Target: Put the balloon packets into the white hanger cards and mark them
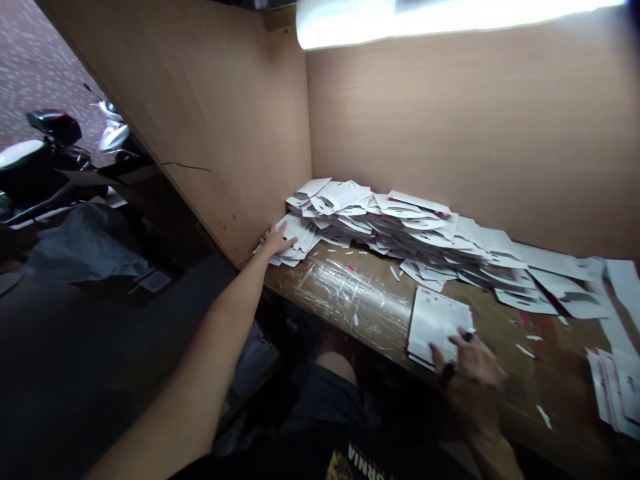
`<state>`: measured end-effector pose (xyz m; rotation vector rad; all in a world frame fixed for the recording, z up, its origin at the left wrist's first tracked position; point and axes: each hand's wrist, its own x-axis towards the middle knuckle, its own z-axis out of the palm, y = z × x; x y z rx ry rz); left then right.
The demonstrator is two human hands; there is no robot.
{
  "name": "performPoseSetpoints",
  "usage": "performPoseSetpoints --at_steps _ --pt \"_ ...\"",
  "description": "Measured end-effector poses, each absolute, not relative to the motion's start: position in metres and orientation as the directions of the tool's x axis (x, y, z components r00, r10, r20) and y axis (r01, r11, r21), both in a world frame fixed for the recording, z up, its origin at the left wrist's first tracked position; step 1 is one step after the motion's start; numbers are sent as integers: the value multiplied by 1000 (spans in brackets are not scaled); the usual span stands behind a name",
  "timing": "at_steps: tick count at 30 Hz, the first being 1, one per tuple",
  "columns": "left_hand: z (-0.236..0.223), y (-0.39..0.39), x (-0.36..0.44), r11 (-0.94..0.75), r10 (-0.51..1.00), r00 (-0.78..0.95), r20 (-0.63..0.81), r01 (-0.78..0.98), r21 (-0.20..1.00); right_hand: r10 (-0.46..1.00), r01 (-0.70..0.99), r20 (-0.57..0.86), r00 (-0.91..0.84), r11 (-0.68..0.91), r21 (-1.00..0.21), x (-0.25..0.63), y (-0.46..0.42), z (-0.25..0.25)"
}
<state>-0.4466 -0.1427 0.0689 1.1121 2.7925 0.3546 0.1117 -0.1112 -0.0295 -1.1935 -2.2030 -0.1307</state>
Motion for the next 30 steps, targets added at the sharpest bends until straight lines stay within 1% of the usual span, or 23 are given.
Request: performPoseSetpoints --at_steps 2,4,6,9,12,14,15,18,20,21,22,24,27,30 --pt "58 -141 -442 697 705 -707 -60 674 244 664 686 519 -539 703 -188 84 -118 -29" --pt "45 -144 -425 684 722 -688 -73 694 226 654 654 445 -612 735 -180 65 -121 -33" --pt "33 -152 -396 653 752 -656 -67 727 213 681 673 394 -617 716 -184 59 -119 -40" --pt "13 -173 -334 565 821 -569 -46 799 208 716 708 386 -582 680 -194 73 -107 -51" --pt "-3 -193 -256 436 897 -441 -40 864 252 725 705 373 -579 675 -219 97 -91 -52" --pt "-6 -198 -208 319 945 -326 -28 899 300 731 684 378 -567 674 -278 110 -84 -45" --pt "-7 -197 -189 253 965 -263 -12 913 320 735 661 393 -552 674 -331 115 -82 -39" --pt "-4 -184 -152 22 995 -55 86 938 347 781 512 428 -455 622 -592 121 -85 -18" --pt "-4 -173 -142 -131 986 87 143 930 343 825 384 381 -418 541 -749 119 -91 -6" --pt "-4 -169 -140 -191 977 144 157 920 341 838 333 343 -424 496 -802 117 -95 -1" --pt "-4 -166 -139 -231 969 186 161 912 339 843 300 309 -440 462 -834 114 -99 3" --pt "-5 -165 -138 -250 966 210 152 912 326 834 280 265 -483 435 -856 108 -104 5" --pt "-7 -169 -139 -216 973 182 139 931 295 815 310 246 -524 451 -837 101 -105 -2" --pt "-10 -174 -140 -190 980 160 119 927 324 795 328 238 -558 474 -817 101 -102 -10"
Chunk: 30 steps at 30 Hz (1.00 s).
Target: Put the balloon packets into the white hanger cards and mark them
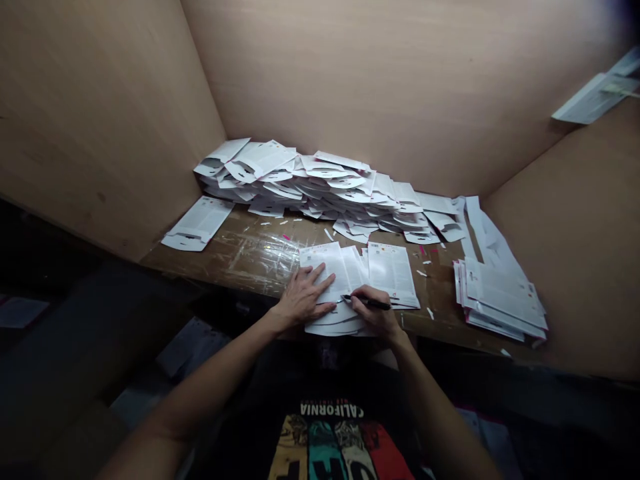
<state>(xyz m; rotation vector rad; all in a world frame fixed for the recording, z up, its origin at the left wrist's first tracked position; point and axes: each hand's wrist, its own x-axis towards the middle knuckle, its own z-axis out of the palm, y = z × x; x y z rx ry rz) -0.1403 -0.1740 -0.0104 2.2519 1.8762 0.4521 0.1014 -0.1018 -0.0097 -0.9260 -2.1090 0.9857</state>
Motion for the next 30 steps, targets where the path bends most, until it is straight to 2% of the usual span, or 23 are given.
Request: performPoseSetpoints --at_steps 6,17,24,28,30 --pt "-17 -174 -142 -168 985 141 98 909 383 763 347 196 -616 487 -802 109 -95 -14" --pt "-17 -173 -141 -171 985 148 91 920 352 728 342 125 -674 458 -821 109 -94 -13" --pt "-17 -174 -140 -166 985 141 98 926 339 686 217 129 -716 395 -893 110 -94 2" --pt "-14 -177 -136 -146 987 121 103 946 288 780 305 260 -569 493 -815 104 -96 14" --pt "-15 -180 -132 -123 988 96 118 959 256 748 379 259 -611 564 -734 97 -99 19"
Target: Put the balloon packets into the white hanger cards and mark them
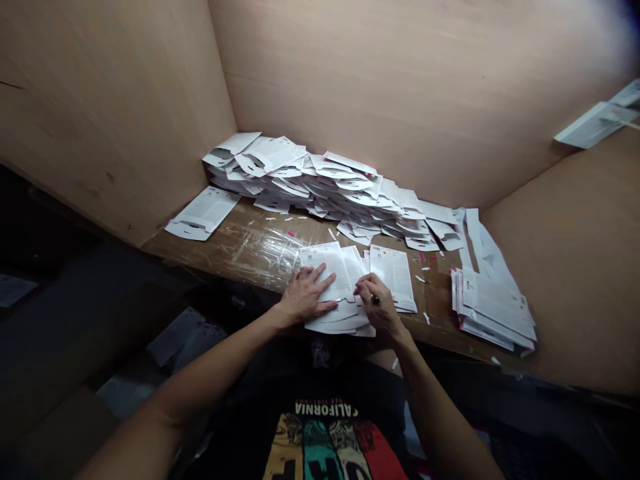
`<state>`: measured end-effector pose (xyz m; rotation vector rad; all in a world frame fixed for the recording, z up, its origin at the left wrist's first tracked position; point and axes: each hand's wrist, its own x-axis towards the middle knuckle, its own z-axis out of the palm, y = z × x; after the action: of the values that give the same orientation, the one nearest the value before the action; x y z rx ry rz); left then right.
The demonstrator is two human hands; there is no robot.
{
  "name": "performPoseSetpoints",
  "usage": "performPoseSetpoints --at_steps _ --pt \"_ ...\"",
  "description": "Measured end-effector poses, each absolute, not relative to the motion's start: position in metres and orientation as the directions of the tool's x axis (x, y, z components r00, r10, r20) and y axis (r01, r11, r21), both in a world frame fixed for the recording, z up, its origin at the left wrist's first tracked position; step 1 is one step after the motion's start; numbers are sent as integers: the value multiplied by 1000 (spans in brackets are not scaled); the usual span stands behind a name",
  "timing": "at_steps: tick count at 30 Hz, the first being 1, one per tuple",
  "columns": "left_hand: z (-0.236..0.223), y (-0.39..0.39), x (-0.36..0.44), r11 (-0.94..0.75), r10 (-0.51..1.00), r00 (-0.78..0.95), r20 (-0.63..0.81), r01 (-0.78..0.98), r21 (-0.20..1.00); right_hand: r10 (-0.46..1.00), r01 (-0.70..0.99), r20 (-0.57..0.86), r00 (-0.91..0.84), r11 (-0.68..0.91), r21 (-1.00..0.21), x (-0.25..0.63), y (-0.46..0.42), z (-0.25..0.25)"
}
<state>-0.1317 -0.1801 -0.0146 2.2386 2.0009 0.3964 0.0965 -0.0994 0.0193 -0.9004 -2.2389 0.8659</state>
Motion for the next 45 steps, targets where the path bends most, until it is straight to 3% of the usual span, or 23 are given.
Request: performPoseSetpoints --at_steps 3,7,14,20,22,24,26,28,29,30,32,34,37,45 --pt "-17 -184 -126 -77 989 45 143 971 225 687 553 60 -724 631 -544 83 -108 24" --pt "-20 -187 -121 -60 985 22 170 974 220 722 714 -111 -683 628 -311 72 -118 23" --pt "-23 -186 -122 -68 983 21 182 963 259 761 754 -109 -640 593 -282 68 -119 8" --pt "-22 -183 -128 -97 988 53 144 945 314 787 795 -130 -603 581 -174 55 -124 9" --pt "-21 -182 -134 -111 991 78 110 933 342 760 761 -123 -639 600 -249 64 -129 19" --pt "-19 -183 -141 -131 991 111 76 922 365 654 645 -161 -739 617 -451 83 -136 35" --pt "-16 -186 -149 -161 987 151 57 917 365 398 476 -284 -873 559 -679 105 -142 51" --pt "-14 -188 -155 -196 980 190 51 922 333 177 416 -377 -909 452 -789 121 -147 61" --pt "-12 -189 -157 -213 977 209 48 927 310 185 430 -388 -903 432 -793 125 -148 62" --pt "-10 -189 -158 -229 973 227 40 931 286 283 459 -366 -887 444 -769 126 -149 59" --pt "-5 -187 -160 -253 966 259 10 936 243 587 554 -203 -784 512 -657 121 -150 47" --pt "0 -184 -160 -269 960 278 -19 941 208 755 662 -24 -655 558 -500 110 -150 31" --pt "9 -180 -160 -275 959 283 -27 948 158 783 729 54 -620 600 -329 96 -152 13" --pt "6 -179 -140 -369 928 370 36 929 -20 684 664 21 -729 714 -221 93 -161 10"
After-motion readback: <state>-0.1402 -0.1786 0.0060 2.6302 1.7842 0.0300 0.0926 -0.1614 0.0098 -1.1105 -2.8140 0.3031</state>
